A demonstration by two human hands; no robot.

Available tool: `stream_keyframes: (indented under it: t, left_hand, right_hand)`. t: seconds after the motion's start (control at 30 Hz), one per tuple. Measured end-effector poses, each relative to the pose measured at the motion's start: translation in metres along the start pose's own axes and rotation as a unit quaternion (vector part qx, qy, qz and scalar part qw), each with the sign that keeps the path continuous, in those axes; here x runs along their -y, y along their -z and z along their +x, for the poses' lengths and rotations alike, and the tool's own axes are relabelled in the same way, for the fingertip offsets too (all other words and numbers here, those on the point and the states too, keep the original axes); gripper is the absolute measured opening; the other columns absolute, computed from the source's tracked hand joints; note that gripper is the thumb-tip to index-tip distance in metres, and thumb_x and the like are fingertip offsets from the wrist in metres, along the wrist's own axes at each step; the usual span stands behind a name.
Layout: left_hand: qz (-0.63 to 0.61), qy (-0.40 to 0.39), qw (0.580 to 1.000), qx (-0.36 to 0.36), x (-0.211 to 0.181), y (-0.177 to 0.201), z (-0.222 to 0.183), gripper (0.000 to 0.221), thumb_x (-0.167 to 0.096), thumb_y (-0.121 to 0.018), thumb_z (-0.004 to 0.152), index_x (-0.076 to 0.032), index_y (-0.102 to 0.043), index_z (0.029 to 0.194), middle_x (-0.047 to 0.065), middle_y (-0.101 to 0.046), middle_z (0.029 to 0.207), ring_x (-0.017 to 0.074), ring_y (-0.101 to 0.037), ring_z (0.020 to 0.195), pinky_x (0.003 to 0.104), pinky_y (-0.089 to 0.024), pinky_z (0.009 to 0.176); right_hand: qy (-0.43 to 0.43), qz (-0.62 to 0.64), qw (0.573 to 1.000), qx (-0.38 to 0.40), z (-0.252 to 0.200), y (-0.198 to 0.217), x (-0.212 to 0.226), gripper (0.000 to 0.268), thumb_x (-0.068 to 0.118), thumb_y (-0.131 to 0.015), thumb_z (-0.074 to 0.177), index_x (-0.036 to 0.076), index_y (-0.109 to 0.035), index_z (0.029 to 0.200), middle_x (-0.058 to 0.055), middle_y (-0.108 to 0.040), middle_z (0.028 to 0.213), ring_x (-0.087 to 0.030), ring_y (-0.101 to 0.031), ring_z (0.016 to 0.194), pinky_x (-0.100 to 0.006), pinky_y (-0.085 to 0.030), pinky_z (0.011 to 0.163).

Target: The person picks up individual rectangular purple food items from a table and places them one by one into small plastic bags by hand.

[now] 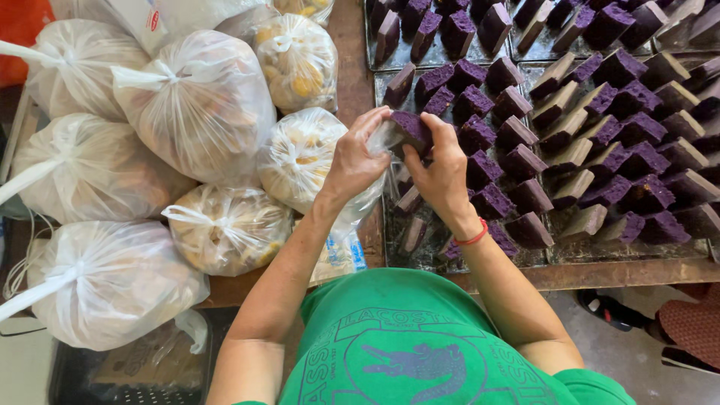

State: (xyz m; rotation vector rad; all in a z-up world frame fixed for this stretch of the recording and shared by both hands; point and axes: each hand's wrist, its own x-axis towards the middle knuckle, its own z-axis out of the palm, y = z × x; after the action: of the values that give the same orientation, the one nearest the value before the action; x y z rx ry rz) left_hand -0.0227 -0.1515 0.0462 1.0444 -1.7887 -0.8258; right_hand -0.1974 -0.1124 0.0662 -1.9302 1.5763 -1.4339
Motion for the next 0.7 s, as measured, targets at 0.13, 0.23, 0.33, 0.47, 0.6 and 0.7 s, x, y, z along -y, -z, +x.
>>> stream_keyframes:
  t: [0.13, 0.23, 0.33, 0.47, 0.6, 0.7]
  left_hand:
    - [0.063, -0.018, 0.998, -0.02, 0.0, -0.007, -0.004, 0.071, 0.002, -0.066, 0.07, 0.006, -0.053, 0.14, 0.023, -0.055, 0.147, 0.0337, -0.053, 0.139, 0.036, -0.042, 0.117]
    - [0.011, 0.003, 0.999, -0.034, 0.01, -0.004, -0.002, 0.066, 0.001, -0.067, 0.075, 0.006, -0.055, 0.14, 0.023, -0.056, 0.146, 0.0328, -0.054, 0.14, 0.036, -0.041, 0.119]
    - [0.0, 0.036, 0.999, -0.013, 0.017, -0.003, -0.008, 0.064, -0.002, -0.064, 0.076, 0.004, -0.056, 0.139, 0.019, -0.057, 0.146, 0.0303, -0.057, 0.138, 0.032, -0.047, 0.111]
    - [0.022, 0.005, 0.999, 0.027, 0.02, -0.017, -0.013, 0.064, -0.003, -0.068, 0.076, 0.004, -0.056, 0.139, 0.02, -0.056, 0.149, 0.0316, -0.055, 0.14, 0.034, -0.042, 0.119]
    - [-0.029, 0.043, 0.998, 0.033, 0.018, -0.028, -0.021, 0.071, -0.003, -0.069, 0.073, 0.003, -0.055, 0.142, 0.02, -0.056, 0.148, 0.0316, -0.054, 0.139, 0.035, -0.043, 0.116]
    - [-0.02, 0.043, 0.999, 0.012, 0.017, -0.032, -0.019, 0.073, -0.006, -0.075, 0.074, 0.003, -0.053, 0.143, 0.02, -0.056, 0.149, 0.0299, -0.055, 0.14, 0.034, -0.042, 0.118]
  right_hand:
    - [0.135, -0.085, 0.987, -0.015, -0.008, -0.002, -0.005, 0.052, 0.003, -0.074, 0.093, 0.002, -0.05, 0.139, -0.019, -0.062, 0.116, -0.03, -0.063, 0.106, -0.038, -0.055, 0.09]
    - [-0.059, 0.301, 0.951, -0.043, -0.013, -0.007, -0.016, 0.049, -0.003, -0.068, 0.105, 0.003, -0.045, 0.147, -0.011, -0.056, 0.133, -0.019, -0.06, 0.12, -0.035, -0.054, 0.105]
    - [-0.22, 0.53, 0.818, -0.036, -0.001, -0.002, -0.035, 0.043, -0.008, -0.07, 0.099, 0.003, -0.047, 0.133, -0.012, -0.063, 0.12, -0.022, -0.065, 0.109, -0.036, -0.057, 0.096]
    - [-0.211, 0.584, 0.782, -0.059, 0.003, 0.0, -0.029, 0.044, -0.008, -0.071, 0.092, 0.008, -0.045, 0.124, -0.009, -0.062, 0.118, -0.019, -0.065, 0.108, -0.035, -0.058, 0.094]
    - [-0.241, 0.479, 0.844, -0.001, 0.012, 0.007, -0.027, 0.041, -0.006, -0.074, 0.089, 0.002, -0.051, 0.123, -0.009, -0.064, 0.112, -0.016, -0.065, 0.101, -0.032, -0.057, 0.092]
    - [-0.2, 0.404, 0.892, -0.023, 0.012, 0.004, -0.026, 0.039, -0.006, -0.078, 0.09, 0.003, -0.052, 0.117, -0.007, -0.066, 0.108, -0.013, -0.065, 0.099, -0.029, -0.056, 0.092]
